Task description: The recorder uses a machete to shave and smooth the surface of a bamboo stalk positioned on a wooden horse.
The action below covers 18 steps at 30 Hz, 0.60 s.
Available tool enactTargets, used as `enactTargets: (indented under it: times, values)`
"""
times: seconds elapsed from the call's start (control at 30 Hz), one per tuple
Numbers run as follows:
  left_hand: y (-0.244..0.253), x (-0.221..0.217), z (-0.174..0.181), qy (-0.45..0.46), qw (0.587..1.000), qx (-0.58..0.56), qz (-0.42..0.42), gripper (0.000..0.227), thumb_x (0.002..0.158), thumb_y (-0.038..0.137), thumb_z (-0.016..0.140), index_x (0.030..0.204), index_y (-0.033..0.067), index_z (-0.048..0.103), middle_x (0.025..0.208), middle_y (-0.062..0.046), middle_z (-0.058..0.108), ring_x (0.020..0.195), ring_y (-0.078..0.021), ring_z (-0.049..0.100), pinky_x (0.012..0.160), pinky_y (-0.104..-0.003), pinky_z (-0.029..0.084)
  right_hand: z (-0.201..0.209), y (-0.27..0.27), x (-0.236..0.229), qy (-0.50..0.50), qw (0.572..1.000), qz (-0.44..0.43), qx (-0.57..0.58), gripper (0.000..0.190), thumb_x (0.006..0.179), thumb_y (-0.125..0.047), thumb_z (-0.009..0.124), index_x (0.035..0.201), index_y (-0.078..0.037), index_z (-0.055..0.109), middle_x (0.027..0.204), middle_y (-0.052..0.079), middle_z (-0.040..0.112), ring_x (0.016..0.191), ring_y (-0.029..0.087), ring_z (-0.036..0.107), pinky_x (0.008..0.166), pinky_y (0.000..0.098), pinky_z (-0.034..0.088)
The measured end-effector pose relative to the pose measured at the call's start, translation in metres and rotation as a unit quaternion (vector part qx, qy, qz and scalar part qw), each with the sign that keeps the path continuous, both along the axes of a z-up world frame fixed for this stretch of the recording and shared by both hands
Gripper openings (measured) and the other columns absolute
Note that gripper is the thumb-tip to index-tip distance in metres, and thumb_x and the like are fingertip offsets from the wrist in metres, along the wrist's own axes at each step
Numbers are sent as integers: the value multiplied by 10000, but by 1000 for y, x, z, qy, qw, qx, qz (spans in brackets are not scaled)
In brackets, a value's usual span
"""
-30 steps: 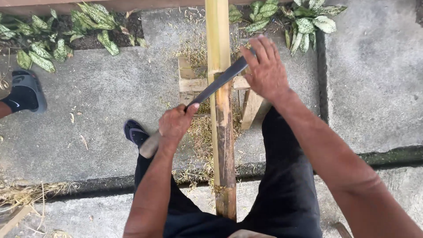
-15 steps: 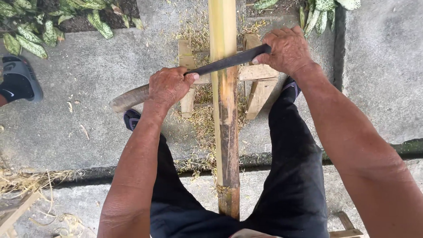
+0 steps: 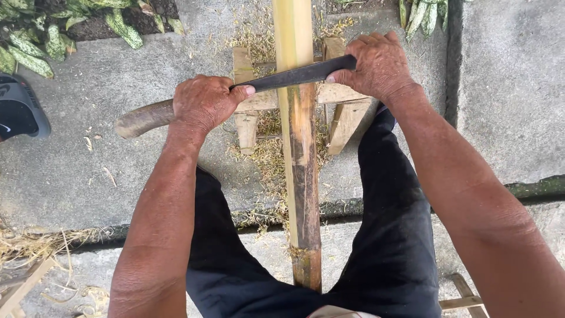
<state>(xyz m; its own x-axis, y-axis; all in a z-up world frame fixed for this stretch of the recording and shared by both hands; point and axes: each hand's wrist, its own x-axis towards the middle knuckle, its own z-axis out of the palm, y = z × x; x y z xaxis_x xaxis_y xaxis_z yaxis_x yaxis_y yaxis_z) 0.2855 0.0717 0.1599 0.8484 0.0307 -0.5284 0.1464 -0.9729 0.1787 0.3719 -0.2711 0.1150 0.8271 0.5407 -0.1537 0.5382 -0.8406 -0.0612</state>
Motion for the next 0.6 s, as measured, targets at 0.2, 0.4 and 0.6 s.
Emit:
enactTargets:
  times: [0.2, 0.4, 0.6]
  values:
    - [-3, 0, -9, 6, 1000, -5, -2, 650, 945, 758, 443, 1121, 232, 783, 841, -61, 754, 950, -218, 718, 940, -491, 514, -8, -7, -4, -9, 1000, -6, 17, 703, 829, -777, 686, 1063, -116, 740, 985, 83, 678, 1116, 232, 596, 1060, 452, 358]
    - [-5, -4, -16, -12, 1000, 1, -11, 665, 978, 745, 404, 1148, 208, 757, 801, -84, 729, 900, -241, 713, 882, -523, 517, -29, -19, -3, -73, 994, 16, 80, 734, 840, -817, 709, 1053, -116, 746, 1029, 83, 664, 1120, 262, 564, 1061, 461, 342]
    - [-11, -8, -16, -31, 999, 44, -6, 726, 932, 831, 414, 1047, 219, 788, 743, -61, 706, 827, -242, 703, 844, -511, 504, -39, -25, -3, -88, 988, 34, 125, 706, 796, -782, 741, 951, -94, 714, 981, 72, 646, 1157, 260, 555, 1103, 461, 328]
